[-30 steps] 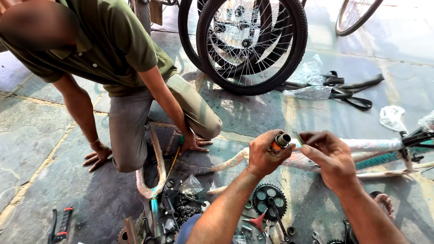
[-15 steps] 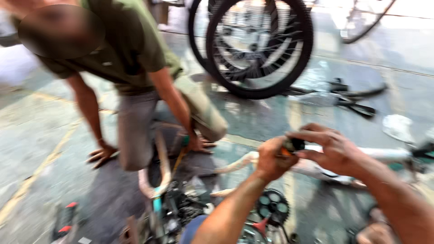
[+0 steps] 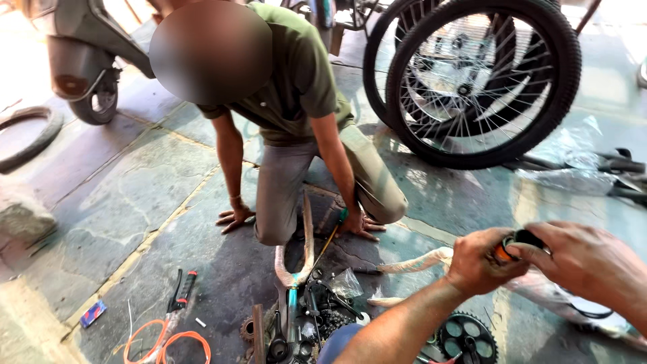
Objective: The person cleans a bicycle fork and headset area with a cloth, applies grease to bearing surfaces, and begins assembling the front steering components while another person assists.
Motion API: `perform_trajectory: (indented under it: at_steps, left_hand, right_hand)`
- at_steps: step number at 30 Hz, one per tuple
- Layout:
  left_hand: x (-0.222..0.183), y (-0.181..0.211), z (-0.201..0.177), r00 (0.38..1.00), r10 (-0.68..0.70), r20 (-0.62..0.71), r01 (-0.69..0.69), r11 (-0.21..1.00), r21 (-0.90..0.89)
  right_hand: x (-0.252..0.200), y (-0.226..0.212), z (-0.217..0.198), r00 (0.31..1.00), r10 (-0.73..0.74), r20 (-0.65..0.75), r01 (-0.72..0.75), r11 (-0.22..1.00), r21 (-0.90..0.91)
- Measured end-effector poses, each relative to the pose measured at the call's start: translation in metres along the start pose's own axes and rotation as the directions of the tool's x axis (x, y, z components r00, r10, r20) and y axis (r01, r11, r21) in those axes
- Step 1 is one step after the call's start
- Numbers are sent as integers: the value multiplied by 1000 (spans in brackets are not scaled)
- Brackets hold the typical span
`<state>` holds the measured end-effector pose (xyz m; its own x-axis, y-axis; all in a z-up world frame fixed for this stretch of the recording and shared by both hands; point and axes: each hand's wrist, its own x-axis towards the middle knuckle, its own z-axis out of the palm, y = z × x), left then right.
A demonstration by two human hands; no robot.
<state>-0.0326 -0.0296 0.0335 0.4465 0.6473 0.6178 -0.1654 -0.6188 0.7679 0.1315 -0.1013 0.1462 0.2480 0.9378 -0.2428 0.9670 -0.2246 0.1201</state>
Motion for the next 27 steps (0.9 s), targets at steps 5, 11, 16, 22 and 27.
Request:
perform_trajectory:
  at_steps: [5,11,16,22,27]
  left_hand:
    - [3,6,1,1000,26,4,-26,999,33]
    - [9,3,-2,997,75,-5,-75,997,-32]
    - [7,11,-2,998,-52,37,54,998,-32]
    - [12,13,-2,998,54,-14,-54,998,24]
    - [12,13,-5,999,-32,36,31,999,31]
  right_hand:
    - [-17,-19,-37,997,-35,-68,46,984,170]
    - [-20,-19,-50,987,-145,-68,158,946,282]
    - [-30,-32,-59,995,-94,-22,96,949,301]
    - [-41,-48,-69,998,39,44,-46,984,171]
    - [-35,-29,-58,949,-236,-209,288,918,272]
